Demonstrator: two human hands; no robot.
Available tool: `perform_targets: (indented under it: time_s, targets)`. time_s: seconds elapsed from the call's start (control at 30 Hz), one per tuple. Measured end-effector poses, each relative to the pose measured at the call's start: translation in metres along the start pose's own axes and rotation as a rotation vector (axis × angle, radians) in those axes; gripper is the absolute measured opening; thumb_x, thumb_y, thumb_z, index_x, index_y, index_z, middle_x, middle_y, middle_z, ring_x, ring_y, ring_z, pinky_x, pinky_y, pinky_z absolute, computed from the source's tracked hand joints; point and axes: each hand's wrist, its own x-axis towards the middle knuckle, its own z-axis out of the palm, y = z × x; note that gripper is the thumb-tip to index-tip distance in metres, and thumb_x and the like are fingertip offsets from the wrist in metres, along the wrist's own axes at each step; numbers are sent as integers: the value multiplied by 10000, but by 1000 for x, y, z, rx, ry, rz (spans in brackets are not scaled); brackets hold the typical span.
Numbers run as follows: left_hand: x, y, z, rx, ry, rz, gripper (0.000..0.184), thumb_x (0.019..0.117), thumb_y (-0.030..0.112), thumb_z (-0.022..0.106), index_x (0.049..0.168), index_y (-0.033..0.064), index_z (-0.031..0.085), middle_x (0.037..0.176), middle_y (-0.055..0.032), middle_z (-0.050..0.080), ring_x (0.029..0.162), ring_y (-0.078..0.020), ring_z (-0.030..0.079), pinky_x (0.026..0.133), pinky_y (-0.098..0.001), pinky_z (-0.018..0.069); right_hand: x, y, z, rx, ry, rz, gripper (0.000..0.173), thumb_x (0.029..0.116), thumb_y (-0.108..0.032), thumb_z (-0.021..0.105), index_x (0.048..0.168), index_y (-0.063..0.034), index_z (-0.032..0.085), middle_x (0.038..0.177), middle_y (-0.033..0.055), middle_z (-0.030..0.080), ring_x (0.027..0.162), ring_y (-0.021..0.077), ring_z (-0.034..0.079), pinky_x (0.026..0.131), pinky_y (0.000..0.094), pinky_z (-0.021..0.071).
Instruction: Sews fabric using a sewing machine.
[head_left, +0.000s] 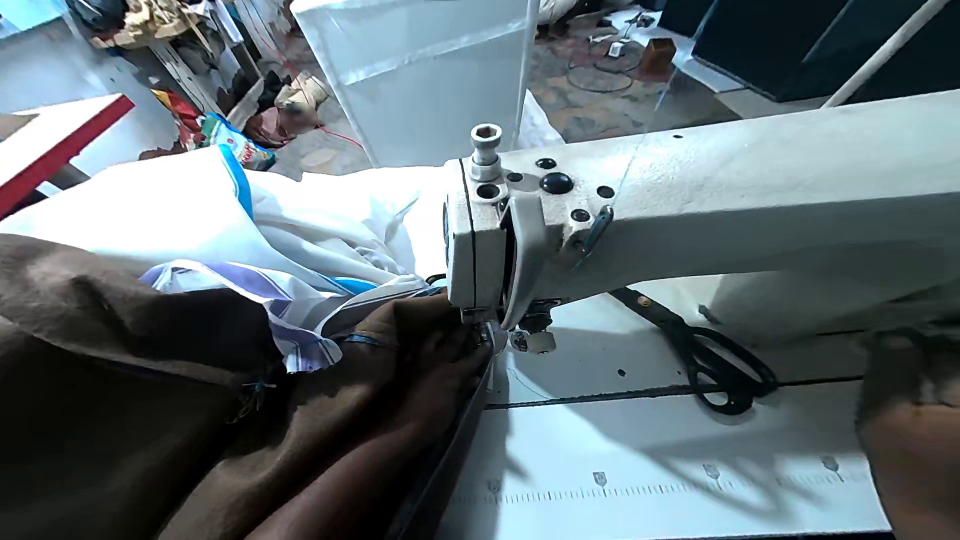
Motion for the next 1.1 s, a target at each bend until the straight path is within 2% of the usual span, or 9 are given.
perform_targets:
  time_s: [0.1,0.3,0.47,0.6,0.67,0.73,0.83,0.93,1.1]
  targets:
    - [1,-2,4,36,10,7,442,1105,324,437,1542,288,492,1665,-43,343,1538,-307,276,1190,-558,265,-11,4,0,-46,-132,2,526,1078,-360,466,1176,110,681,1126,390,661,1088,606,625,937,737,460]
    - [-3,0,0,-10,-99,-3,460,1116,338,387,1568,284,449,1694,-64,273,1571,-319,189,1233,-566,169,-10,2,1,-53,-123,-17,546,1070,-364,459,1141,124,693,1052,406,668,1026,637,624,923,770,420]
    - [-8,4,0,-24,-75,13,457,1105,305,420,1559,286,464,1684,-80,295,1560,-356,202,1216,-589,180,-9,-2,1,-42,-74,-41,568,1071,-369,443,1079,139,697,987,400,673,956,630,639,870,772,426]
    - [-8,6,1,-10,-59,11,458,1104,308,415,1559,291,463,1678,-72,313,1559,-348,212,1219,-584,172,-10,-5,1,53,29,-70,504,1082,-285,434,1357,116,565,1408,370,535,1339,580,475,1129,671,342]
    - [-6,6,2,19,-48,1,450,1109,322,403,1553,308,471,1668,-55,338,1554,-330,231,1219,-577,177,-9,-4,2,87,42,-97,530,1078,-289,430,1411,114,511,1466,370,480,1392,574,419,1154,660,323]
    - [-4,2,5,33,-24,9,441,1110,335,393,1539,310,494,1657,-54,362,1546,-326,255,1215,-575,193,-9,-3,1,82,51,-96,499,1081,-283,429,1365,109,550,1424,368,518,1363,571,452,1132,667,344]
    - [-1,-1,6,8,-50,13,454,1110,338,390,1556,300,468,1667,-58,339,1556,-326,228,1223,-581,172,-12,-6,-3,-17,10,-30,516,1084,-332,452,1156,128,674,1175,378,657,1139,587,609,994,723,409]
    - [-5,3,1,-30,-48,24,455,1103,307,409,1551,272,480,1648,-74,376,1554,-351,225,1223,-595,153,-10,-10,-6,-79,-77,-7,580,1086,-384,402,1130,119,687,1075,386,674,1030,612,638,890,767,430]
    - [-9,11,-7,17,-110,-19,462,1124,334,357,1567,250,453,1655,-68,364,1558,-333,220,1235,-562,136,-7,-7,-1,51,71,-110,488,1074,-272,428,1344,105,579,1397,357,550,1333,576,481,1105,680,354]
